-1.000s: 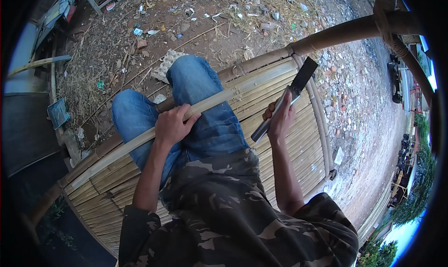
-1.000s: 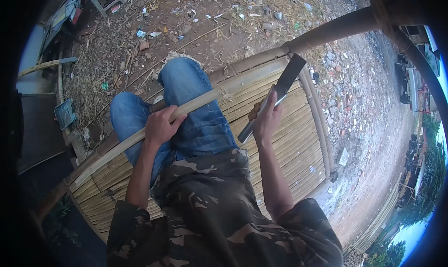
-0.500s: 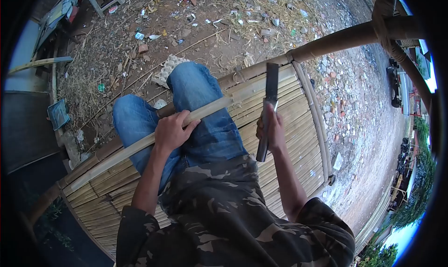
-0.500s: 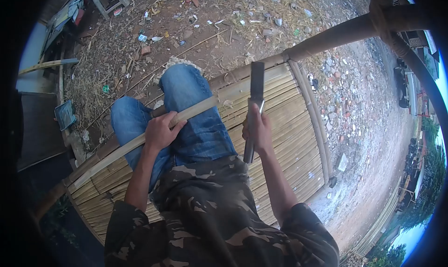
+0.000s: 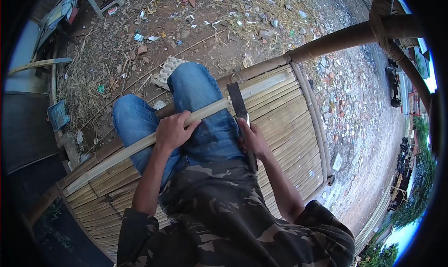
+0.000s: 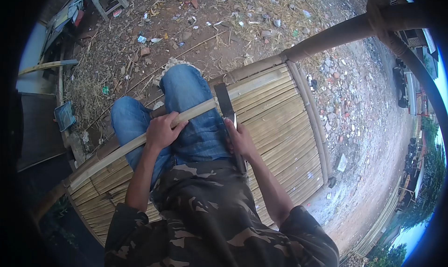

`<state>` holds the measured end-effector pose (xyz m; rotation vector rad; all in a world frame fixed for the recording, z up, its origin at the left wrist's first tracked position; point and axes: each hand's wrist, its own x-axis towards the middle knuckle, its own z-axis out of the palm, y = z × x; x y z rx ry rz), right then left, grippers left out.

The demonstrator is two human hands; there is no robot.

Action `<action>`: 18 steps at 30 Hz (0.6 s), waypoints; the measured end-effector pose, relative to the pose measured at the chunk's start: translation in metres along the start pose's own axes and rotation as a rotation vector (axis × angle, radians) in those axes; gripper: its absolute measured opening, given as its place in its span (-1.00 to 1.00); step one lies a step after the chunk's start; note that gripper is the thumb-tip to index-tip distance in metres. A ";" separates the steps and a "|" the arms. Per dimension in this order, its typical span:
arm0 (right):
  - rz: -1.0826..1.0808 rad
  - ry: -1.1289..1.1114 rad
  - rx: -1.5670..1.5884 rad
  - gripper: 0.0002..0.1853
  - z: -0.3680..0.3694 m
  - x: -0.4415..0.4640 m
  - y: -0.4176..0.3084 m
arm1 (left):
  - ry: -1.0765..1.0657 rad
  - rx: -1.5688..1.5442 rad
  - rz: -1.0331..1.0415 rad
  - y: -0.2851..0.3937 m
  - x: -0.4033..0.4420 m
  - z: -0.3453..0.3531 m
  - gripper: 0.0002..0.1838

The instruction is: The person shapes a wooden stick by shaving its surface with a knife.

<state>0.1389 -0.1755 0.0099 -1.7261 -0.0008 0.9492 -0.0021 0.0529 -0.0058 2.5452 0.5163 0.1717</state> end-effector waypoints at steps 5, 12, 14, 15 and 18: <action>-0.278 0.324 0.475 -0.51 -0.020 0.004 -0.031 | -0.008 0.000 -0.002 -0.003 -0.004 0.000 -0.57; 0.013 -0.019 0.056 -0.51 -0.021 0.001 -0.011 | 0.005 -0.034 0.016 -0.004 -0.006 -0.001 -0.57; -0.177 0.260 0.456 -0.52 -0.017 0.002 -0.033 | -0.016 -0.013 -0.004 -0.001 -0.004 -0.002 -0.56; -0.308 0.401 0.507 -0.51 -0.013 0.007 -0.029 | -0.022 -0.014 -0.002 0.001 -0.005 -0.001 -0.56; 0.089 -0.119 -0.261 -0.42 0.006 -0.003 -0.002 | -0.003 -0.018 -0.004 0.001 0.000 -0.002 -0.56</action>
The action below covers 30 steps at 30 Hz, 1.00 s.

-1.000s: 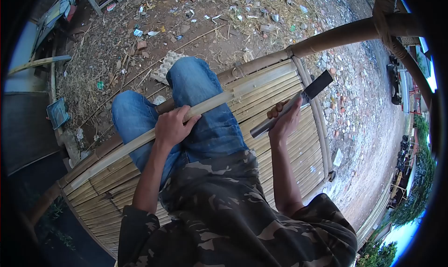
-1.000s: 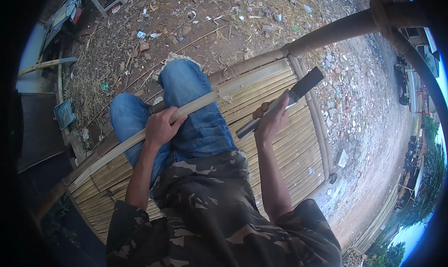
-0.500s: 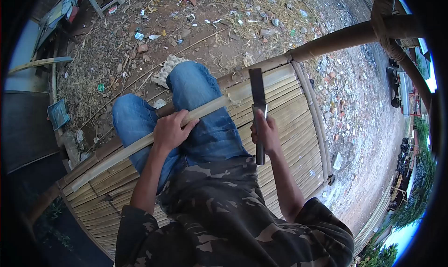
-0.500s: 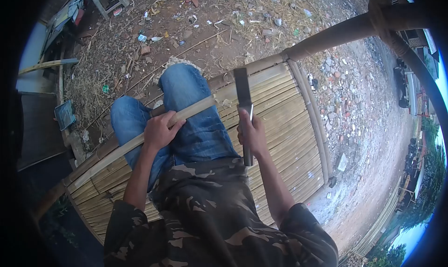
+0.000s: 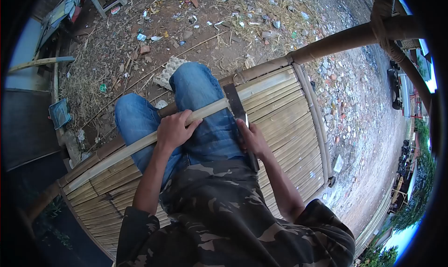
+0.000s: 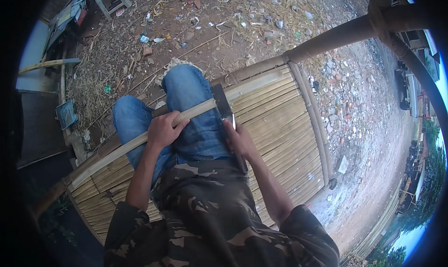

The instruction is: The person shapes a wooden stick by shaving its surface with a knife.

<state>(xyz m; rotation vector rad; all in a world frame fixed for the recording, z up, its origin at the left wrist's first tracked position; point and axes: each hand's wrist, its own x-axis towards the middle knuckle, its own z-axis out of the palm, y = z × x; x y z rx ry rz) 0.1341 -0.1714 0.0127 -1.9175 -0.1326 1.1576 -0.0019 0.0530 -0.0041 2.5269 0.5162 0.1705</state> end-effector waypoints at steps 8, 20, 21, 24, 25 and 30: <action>-0.205 0.303 0.266 -0.50 0.002 0.017 0.001 | -0.023 0.008 -0.013 0.001 -0.003 -0.001 -0.54; -0.080 0.048 0.204 -0.51 -0.011 0.014 0.005 | 0.027 -0.013 0.027 -0.008 -0.005 0.003 -0.56; -0.072 0.061 0.354 -0.50 -0.021 0.011 0.000 | 0.020 -0.014 0.010 -0.006 -0.006 0.002 -0.56; -0.312 0.437 0.693 -0.49 -0.021 0.011 -0.019 | -0.020 0.004 -0.018 0.000 -0.005 -0.001 -0.57; -0.327 0.538 0.701 -0.49 -0.012 0.017 -0.013 | -0.028 -0.013 -0.034 0.002 -0.005 -0.001 -0.58; -0.115 0.072 0.323 -0.51 -0.016 0.014 0.000 | 0.033 -0.038 -0.004 -0.006 -0.007 0.002 -0.59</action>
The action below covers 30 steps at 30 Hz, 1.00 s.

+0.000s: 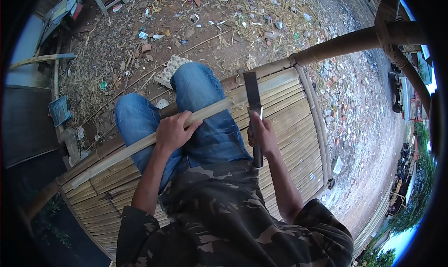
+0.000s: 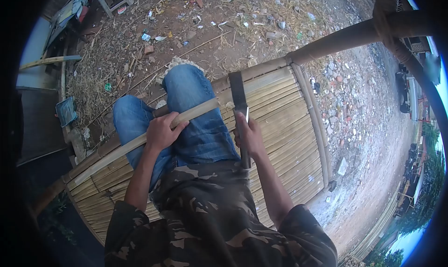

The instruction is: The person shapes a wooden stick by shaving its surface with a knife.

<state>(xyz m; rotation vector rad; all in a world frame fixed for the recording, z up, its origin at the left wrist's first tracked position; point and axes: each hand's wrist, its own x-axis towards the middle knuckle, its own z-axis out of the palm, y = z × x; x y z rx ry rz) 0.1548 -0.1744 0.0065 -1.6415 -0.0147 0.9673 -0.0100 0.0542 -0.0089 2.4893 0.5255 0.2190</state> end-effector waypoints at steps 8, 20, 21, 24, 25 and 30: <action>0.103 -0.036 -0.023 -0.56 0.001 -0.008 -0.007 | -0.009 0.027 0.050 -0.004 0.000 0.000 -0.56; -0.223 0.323 0.360 -0.49 -0.002 0.001 -0.013 | -0.027 0.036 0.002 0.002 0.002 0.001 -0.55; -0.310 0.500 0.398 -0.48 0.006 0.002 -0.016 | -0.027 0.033 0.002 0.003 0.001 0.003 -0.55; 0.150 -0.043 -0.297 -0.49 0.008 -0.009 0.005 | 0.001 0.053 0.020 0.006 0.005 0.004 -0.56; 0.217 -0.121 -0.182 -0.49 0.005 -0.012 -0.002 | 0.013 0.032 0.039 0.004 0.004 0.001 -0.56; -0.247 0.378 0.392 -0.52 0.006 0.000 -0.018 | -0.036 0.042 -0.005 0.007 0.001 0.000 -0.56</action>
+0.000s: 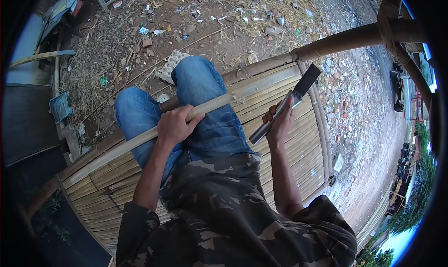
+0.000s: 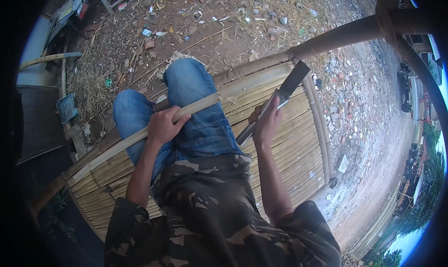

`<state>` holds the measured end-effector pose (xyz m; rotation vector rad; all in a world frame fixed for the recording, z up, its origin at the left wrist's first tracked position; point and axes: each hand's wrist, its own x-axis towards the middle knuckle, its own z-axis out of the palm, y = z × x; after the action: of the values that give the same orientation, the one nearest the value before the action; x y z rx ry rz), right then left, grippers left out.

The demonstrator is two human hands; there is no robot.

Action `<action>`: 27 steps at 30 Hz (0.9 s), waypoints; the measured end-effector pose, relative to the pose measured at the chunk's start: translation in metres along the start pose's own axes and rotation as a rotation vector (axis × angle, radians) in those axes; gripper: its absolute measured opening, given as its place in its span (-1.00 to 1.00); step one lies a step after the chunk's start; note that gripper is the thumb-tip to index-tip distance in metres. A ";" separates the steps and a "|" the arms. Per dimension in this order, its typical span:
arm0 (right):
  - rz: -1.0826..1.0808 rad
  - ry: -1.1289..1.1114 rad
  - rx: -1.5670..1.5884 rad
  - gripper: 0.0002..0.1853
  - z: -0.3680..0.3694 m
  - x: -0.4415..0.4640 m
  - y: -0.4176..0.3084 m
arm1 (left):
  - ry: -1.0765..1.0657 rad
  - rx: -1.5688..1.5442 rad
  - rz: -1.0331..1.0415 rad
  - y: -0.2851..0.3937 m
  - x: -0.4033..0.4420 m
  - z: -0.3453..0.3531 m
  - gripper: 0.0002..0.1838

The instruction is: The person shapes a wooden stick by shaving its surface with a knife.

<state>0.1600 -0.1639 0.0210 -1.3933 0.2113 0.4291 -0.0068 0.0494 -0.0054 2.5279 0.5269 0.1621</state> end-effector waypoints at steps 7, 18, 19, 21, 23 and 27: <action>0.185 -0.303 -0.144 -0.51 -0.011 -0.001 -0.002 | 0.018 -0.004 0.016 -0.004 0.002 0.000 -0.56; 0.101 -0.191 -0.267 -0.50 -0.005 -0.007 0.011 | -0.021 -0.004 -0.029 0.000 0.001 0.001 -0.54; 0.158 -0.313 -0.542 -0.50 -0.004 -0.010 0.018 | -0.037 -0.003 -0.016 -0.002 0.003 0.002 -0.54; 0.313 -0.458 -0.665 -0.52 -0.007 -0.023 0.022 | -0.059 0.008 0.018 0.001 0.009 -0.001 -0.53; 0.338 -0.455 -0.514 -0.49 -0.014 -0.012 0.027 | 0.004 -0.028 0.040 0.005 0.014 -0.003 -0.54; 0.401 -0.318 -0.223 -0.51 -0.010 -0.009 0.010 | 0.092 0.073 0.036 -0.003 0.002 -0.030 -0.55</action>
<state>0.1488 -0.1739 0.0136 -1.4782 0.1850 1.0238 -0.0127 0.0666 0.0180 2.6119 0.5331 0.2785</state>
